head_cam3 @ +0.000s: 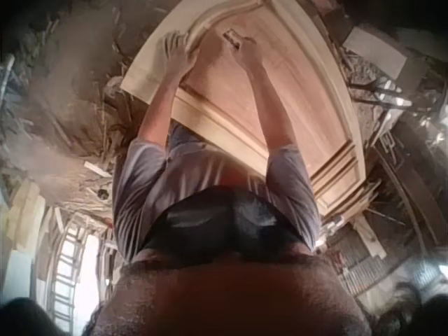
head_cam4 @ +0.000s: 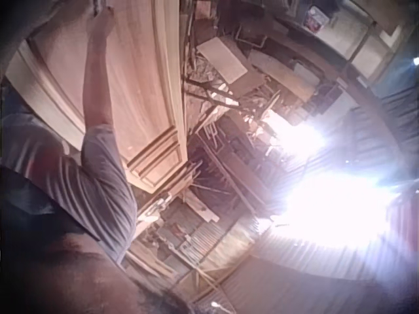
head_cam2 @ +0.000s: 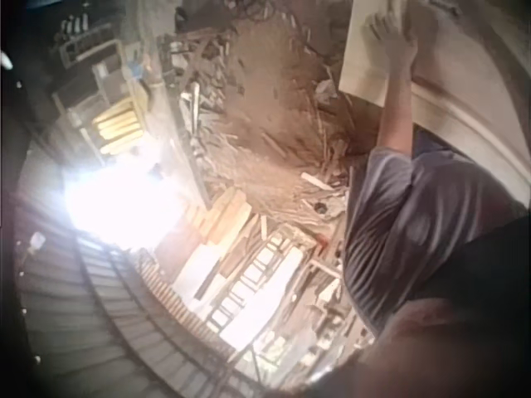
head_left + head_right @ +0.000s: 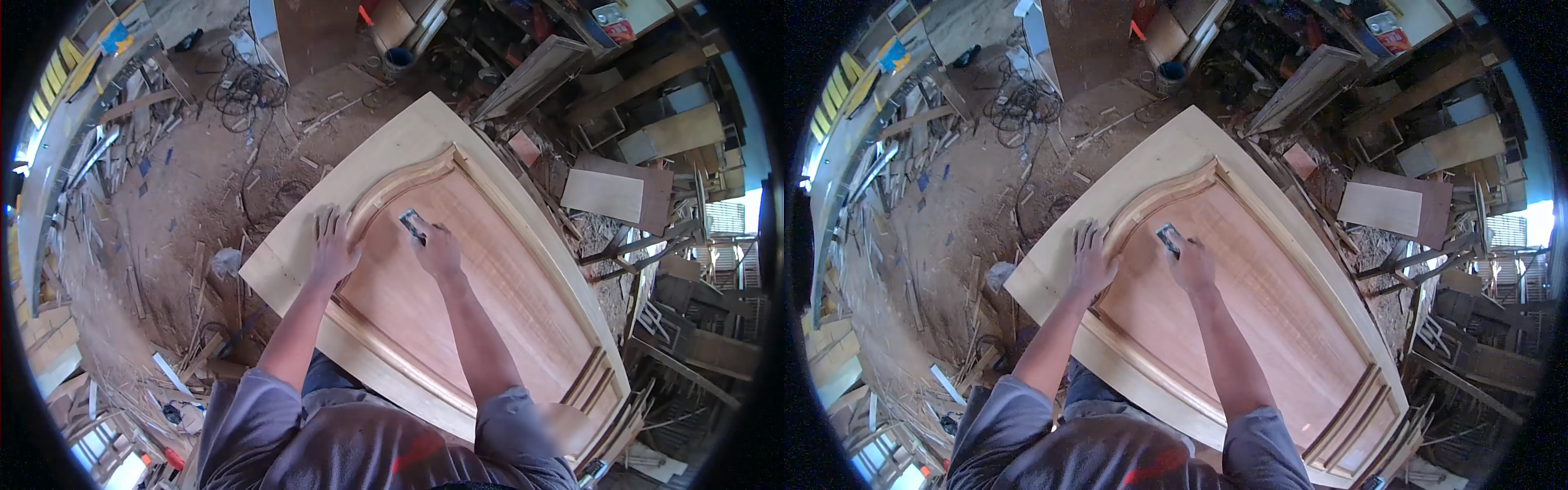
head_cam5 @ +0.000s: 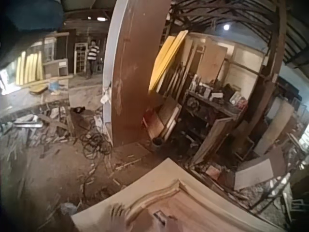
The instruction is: The person sands the surface of a wooden door using a sanding block, then applies a yellow substance to a small board using a putty knife and spreads it.
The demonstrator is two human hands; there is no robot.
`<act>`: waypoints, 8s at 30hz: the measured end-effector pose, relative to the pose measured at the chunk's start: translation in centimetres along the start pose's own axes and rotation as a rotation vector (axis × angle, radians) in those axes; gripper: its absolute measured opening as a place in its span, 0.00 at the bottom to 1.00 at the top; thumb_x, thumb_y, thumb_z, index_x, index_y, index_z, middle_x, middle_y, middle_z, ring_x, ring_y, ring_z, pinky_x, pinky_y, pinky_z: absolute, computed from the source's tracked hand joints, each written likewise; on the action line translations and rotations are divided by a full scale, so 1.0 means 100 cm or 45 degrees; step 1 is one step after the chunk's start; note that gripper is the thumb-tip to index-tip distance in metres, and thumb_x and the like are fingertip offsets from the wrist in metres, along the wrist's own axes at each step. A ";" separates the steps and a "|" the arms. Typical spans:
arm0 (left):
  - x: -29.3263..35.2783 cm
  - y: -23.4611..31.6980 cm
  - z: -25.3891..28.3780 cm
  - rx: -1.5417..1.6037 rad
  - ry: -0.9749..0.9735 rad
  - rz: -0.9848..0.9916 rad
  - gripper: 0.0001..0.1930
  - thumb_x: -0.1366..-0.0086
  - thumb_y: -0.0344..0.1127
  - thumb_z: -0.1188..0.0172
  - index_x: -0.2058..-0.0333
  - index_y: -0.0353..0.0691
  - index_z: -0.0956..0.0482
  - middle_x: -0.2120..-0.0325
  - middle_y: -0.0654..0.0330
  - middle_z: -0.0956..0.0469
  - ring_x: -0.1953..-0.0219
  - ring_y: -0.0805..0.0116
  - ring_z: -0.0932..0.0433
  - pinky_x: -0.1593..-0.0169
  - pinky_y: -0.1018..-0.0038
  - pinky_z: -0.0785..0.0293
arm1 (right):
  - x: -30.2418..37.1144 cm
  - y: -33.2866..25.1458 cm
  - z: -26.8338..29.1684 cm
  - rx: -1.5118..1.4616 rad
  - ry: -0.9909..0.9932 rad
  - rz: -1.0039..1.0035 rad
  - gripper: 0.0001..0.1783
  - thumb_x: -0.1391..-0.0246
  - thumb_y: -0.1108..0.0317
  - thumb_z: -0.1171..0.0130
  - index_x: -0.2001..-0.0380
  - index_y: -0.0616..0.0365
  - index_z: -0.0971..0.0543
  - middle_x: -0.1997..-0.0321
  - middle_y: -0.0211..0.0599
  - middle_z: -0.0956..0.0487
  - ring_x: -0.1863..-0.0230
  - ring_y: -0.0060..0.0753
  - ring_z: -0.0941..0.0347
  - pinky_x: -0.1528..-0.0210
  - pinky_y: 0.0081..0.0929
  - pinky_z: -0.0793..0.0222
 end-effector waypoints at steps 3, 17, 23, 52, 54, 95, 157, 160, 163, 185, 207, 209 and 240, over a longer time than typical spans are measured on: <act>-0.017 -0.009 -0.009 -0.024 -0.055 0.033 0.31 0.37 0.43 0.32 0.39 0.37 0.30 0.32 0.43 0.35 0.25 0.40 0.43 0.22 0.38 0.58 | -0.039 -0.013 -0.018 0.096 -0.044 -0.008 0.21 0.43 0.59 0.33 0.45 0.41 0.16 0.62 0.49 0.17 0.58 0.51 0.18 0.53 0.49 0.22; -0.034 -0.018 -0.006 0.005 -0.124 0.081 0.27 0.38 0.35 0.36 0.41 0.34 0.29 0.31 0.41 0.36 0.26 0.40 0.42 0.23 0.36 0.55 | -0.100 -0.038 -0.024 0.300 -0.522 -0.019 0.12 0.41 0.58 0.37 0.58 0.49 0.15 0.60 0.55 0.18 0.57 0.59 0.18 0.52 0.54 0.23; -0.036 -0.020 -0.010 0.001 -0.144 0.097 0.26 0.38 0.33 0.37 0.42 0.34 0.29 0.31 0.41 0.36 0.26 0.39 0.42 0.24 0.36 0.55 | -0.118 -0.041 -0.026 0.312 -0.642 -0.084 0.11 0.41 0.59 0.38 0.60 0.52 0.15 0.60 0.56 0.18 0.56 0.60 0.18 0.51 0.53 0.22; -0.034 -0.014 -0.018 -0.123 -0.200 0.084 0.29 0.39 0.35 0.41 0.38 0.36 0.29 0.29 0.43 0.38 0.25 0.41 0.43 0.23 0.37 0.58 | -0.082 -0.008 -0.044 0.161 -0.201 0.133 0.22 0.38 0.54 0.37 0.42 0.41 0.18 0.60 0.44 0.19 0.69 0.49 0.17 0.66 0.43 0.18; -0.033 -0.015 -0.018 -0.128 -0.196 0.092 0.29 0.39 0.35 0.41 0.39 0.35 0.29 0.29 0.42 0.37 0.25 0.40 0.43 0.23 0.37 0.58 | -0.079 -0.009 -0.046 0.175 -0.253 0.119 0.21 0.38 0.54 0.37 0.42 0.41 0.18 0.60 0.44 0.19 0.69 0.49 0.17 0.66 0.43 0.18; -0.036 -0.008 -0.015 -0.111 -0.184 0.061 0.33 0.43 0.34 0.39 0.37 0.34 0.31 0.29 0.40 0.38 0.26 0.38 0.43 0.23 0.37 0.57 | -0.086 -0.012 -0.049 -0.103 -0.045 -0.034 0.19 0.43 0.58 0.32 0.48 0.43 0.15 0.63 0.40 0.16 0.63 0.47 0.16 0.63 0.44 0.18; 0.082 0.226 -0.029 0.441 -0.607 -0.097 0.53 0.32 0.65 0.45 0.23 0.33 0.55 0.23 0.34 0.58 0.20 0.36 0.67 0.24 0.36 0.75 | 0.188 -0.021 0.020 -0.573 0.171 -0.753 0.28 0.38 0.51 0.41 0.40 0.56 0.22 0.49 0.58 0.16 0.49 0.61 0.18 0.50 0.46 0.22; 0.114 0.250 -0.029 0.308 -0.572 -0.156 0.52 0.31 0.65 0.47 0.23 0.34 0.56 0.22 0.35 0.59 0.20 0.37 0.68 0.24 0.37 0.76 | 0.227 -0.014 0.031 -0.599 0.153 -0.754 0.29 0.38 0.50 0.41 0.41 0.58 0.22 0.48 0.59 0.16 0.47 0.61 0.18 0.48 0.46 0.22; 0.185 0.323 -0.009 0.330 -0.658 -0.543 0.54 0.32 0.69 0.48 0.23 0.35 0.56 0.22 0.36 0.59 0.19 0.39 0.67 0.24 0.35 0.76 | 0.275 0.009 0.036 -0.560 0.206 -0.759 0.29 0.38 0.51 0.40 0.41 0.58 0.21 0.48 0.58 0.16 0.47 0.60 0.18 0.48 0.45 0.23; 0.184 -0.050 0.068 0.189 -0.078 0.409 0.22 0.32 0.28 0.39 0.39 0.34 0.25 0.49 0.43 0.17 0.44 0.49 0.18 0.39 0.59 0.23 | 0.395 0.063 0.030 -0.553 0.559 -0.823 0.29 0.44 0.60 0.28 0.41 0.59 0.21 0.50 0.52 0.14 0.47 0.50 0.16 0.44 0.39 0.24; 0.099 -0.061 0.070 0.280 -0.664 0.446 0.31 0.41 0.40 0.25 0.41 0.38 0.26 0.56 0.48 0.15 0.54 0.50 0.14 0.48 0.57 0.19 | 0.298 -0.032 -0.029 -0.514 0.458 -0.801 0.29 0.43 0.58 0.27 0.40 0.55 0.21 0.48 0.51 0.15 0.48 0.50 0.16 0.46 0.41 0.23; 0.091 -0.039 0.062 0.159 -0.685 0.376 0.32 0.41 0.38 0.26 0.41 0.37 0.28 0.55 0.47 0.16 0.53 0.47 0.15 0.47 0.55 0.19 | 0.300 -0.032 -0.033 -0.537 0.374 -0.937 0.30 0.43 0.57 0.28 0.40 0.55 0.22 0.47 0.50 0.15 0.46 0.50 0.17 0.44 0.41 0.23; 0.079 -0.091 0.053 0.512 -0.991 0.479 0.21 0.36 0.28 0.29 0.46 0.32 0.22 0.59 0.51 0.13 0.59 0.68 0.13 0.54 0.71 0.18 | 0.335 -0.017 -0.047 -0.596 0.440 -1.163 0.31 0.41 0.56 0.29 0.39 0.60 0.22 0.48 0.51 0.15 0.51 0.42 0.17 0.47 0.36 0.23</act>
Point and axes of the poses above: each hand's wrist, its own x-axis away from the middle knuckle, its own z-axis out of the back of the hand, y = z × x, the point moved 5 cm from there along -x, towards the middle knuckle
